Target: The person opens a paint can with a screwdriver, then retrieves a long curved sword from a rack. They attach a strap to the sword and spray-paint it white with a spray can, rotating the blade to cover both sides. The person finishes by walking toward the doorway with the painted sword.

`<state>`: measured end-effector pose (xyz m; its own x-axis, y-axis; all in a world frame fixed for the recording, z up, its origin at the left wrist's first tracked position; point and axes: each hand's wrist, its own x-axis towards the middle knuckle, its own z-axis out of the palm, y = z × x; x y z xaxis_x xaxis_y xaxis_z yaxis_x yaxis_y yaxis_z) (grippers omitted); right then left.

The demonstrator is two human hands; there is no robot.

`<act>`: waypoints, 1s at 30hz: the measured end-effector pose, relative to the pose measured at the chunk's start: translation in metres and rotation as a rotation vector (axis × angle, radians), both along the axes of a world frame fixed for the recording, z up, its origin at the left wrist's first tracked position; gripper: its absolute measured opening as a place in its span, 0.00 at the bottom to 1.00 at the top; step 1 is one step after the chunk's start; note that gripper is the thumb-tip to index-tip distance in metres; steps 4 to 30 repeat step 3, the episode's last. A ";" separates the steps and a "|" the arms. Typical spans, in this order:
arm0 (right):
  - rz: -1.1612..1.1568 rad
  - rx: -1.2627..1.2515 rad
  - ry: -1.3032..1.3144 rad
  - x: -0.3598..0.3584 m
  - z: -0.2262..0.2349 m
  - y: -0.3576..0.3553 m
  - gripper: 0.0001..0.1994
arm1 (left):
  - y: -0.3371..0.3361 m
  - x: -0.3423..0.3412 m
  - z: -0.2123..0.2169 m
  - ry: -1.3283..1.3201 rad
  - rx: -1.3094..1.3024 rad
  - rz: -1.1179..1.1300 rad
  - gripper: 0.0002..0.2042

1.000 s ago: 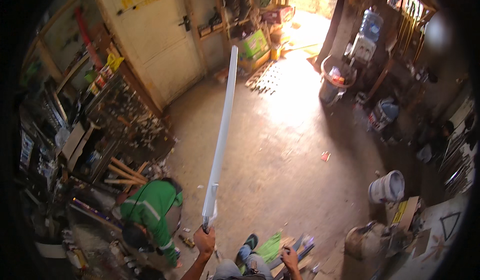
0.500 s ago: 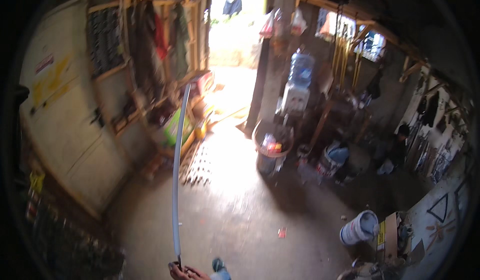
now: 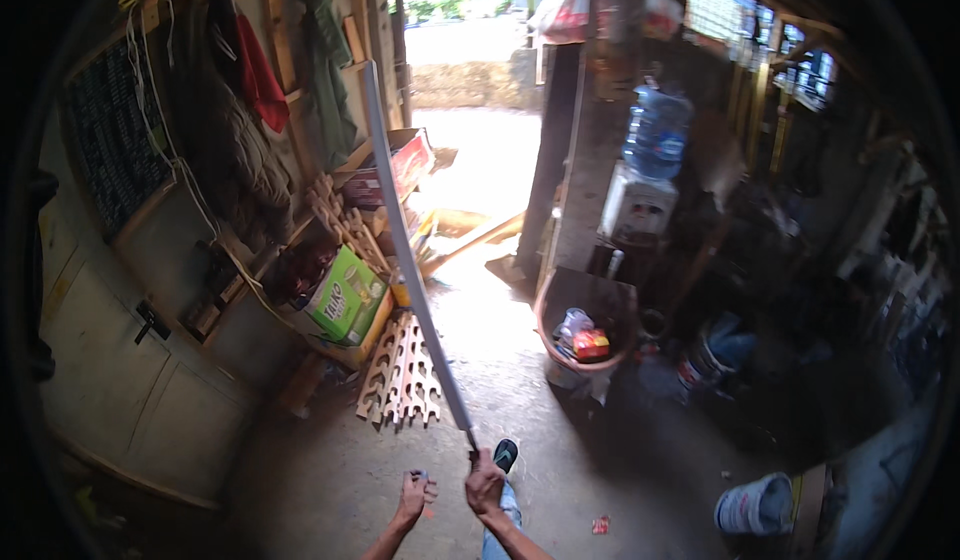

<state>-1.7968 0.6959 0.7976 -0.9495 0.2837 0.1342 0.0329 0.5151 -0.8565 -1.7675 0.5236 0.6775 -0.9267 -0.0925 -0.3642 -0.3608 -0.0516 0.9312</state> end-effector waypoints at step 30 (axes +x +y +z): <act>-0.002 0.126 -0.143 -0.117 -0.016 0.045 0.07 | -0.076 -0.060 -0.058 -0.134 -0.474 -0.498 0.22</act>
